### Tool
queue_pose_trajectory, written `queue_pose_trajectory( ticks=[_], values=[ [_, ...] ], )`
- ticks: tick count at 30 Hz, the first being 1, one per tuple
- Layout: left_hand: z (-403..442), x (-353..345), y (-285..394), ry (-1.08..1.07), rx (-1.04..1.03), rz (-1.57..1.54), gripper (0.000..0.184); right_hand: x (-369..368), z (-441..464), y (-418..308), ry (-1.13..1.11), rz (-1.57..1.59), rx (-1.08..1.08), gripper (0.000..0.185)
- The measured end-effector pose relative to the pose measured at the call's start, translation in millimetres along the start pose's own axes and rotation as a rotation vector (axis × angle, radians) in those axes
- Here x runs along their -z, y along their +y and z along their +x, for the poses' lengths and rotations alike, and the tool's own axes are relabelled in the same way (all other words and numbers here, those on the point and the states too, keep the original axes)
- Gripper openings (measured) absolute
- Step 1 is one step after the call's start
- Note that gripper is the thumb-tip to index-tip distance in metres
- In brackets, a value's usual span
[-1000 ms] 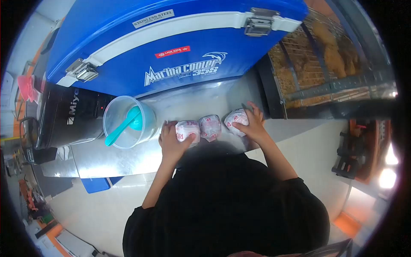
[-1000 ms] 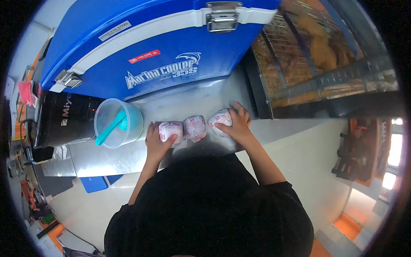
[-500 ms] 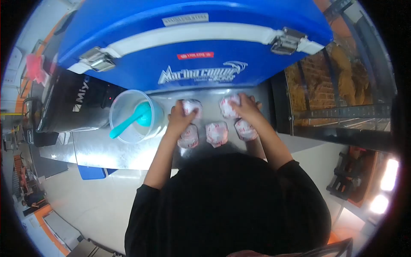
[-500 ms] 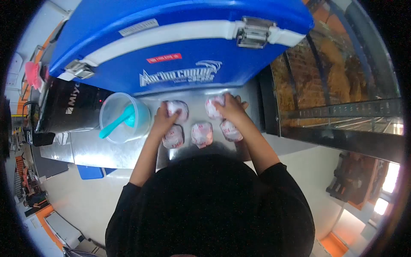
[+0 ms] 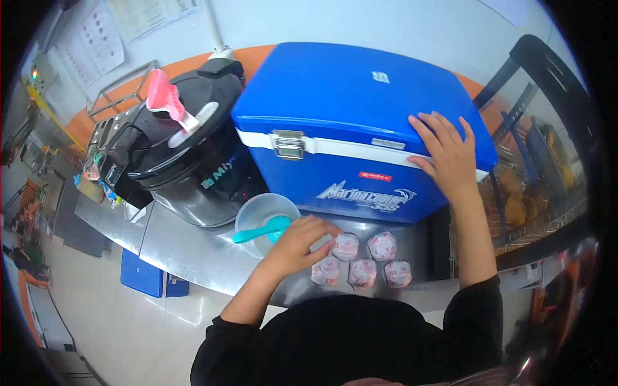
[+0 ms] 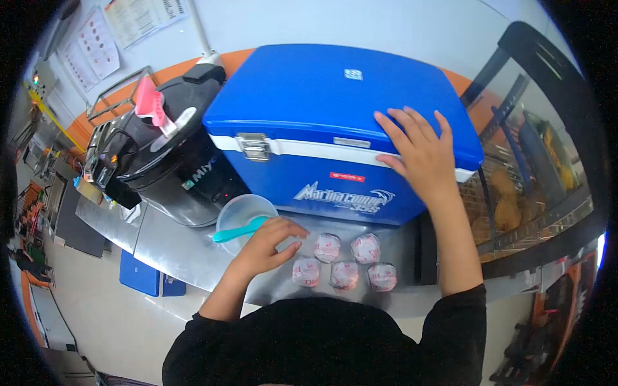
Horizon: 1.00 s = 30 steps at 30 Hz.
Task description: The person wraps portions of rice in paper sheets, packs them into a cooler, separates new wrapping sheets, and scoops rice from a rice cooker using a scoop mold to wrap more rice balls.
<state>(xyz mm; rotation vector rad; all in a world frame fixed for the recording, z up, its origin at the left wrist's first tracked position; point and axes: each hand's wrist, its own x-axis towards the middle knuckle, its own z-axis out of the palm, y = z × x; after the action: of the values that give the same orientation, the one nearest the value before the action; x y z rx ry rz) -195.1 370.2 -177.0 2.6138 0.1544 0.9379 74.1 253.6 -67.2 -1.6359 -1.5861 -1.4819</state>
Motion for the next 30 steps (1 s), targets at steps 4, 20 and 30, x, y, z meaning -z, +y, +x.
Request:
queue_pose_trajectory(
  ticks=[4,20,30],
  values=[
    [-10.4,12.8,1.2,0.033,-0.034,-0.225,0.014,-1.2,11.4,17.6,-0.086,0.035,0.12,0.059],
    [112.5,61.4,-15.1,0.438,-0.125,0.748,0.037,-34.2,219.5,136.7,0.29,-0.194,-0.305,0.041],
    [111.0,61.3,-9.9,0.319,-0.02,0.768,0.04,-111.2,289.9,169.7,0.321,-0.159,-0.325,0.051]
  ],
)
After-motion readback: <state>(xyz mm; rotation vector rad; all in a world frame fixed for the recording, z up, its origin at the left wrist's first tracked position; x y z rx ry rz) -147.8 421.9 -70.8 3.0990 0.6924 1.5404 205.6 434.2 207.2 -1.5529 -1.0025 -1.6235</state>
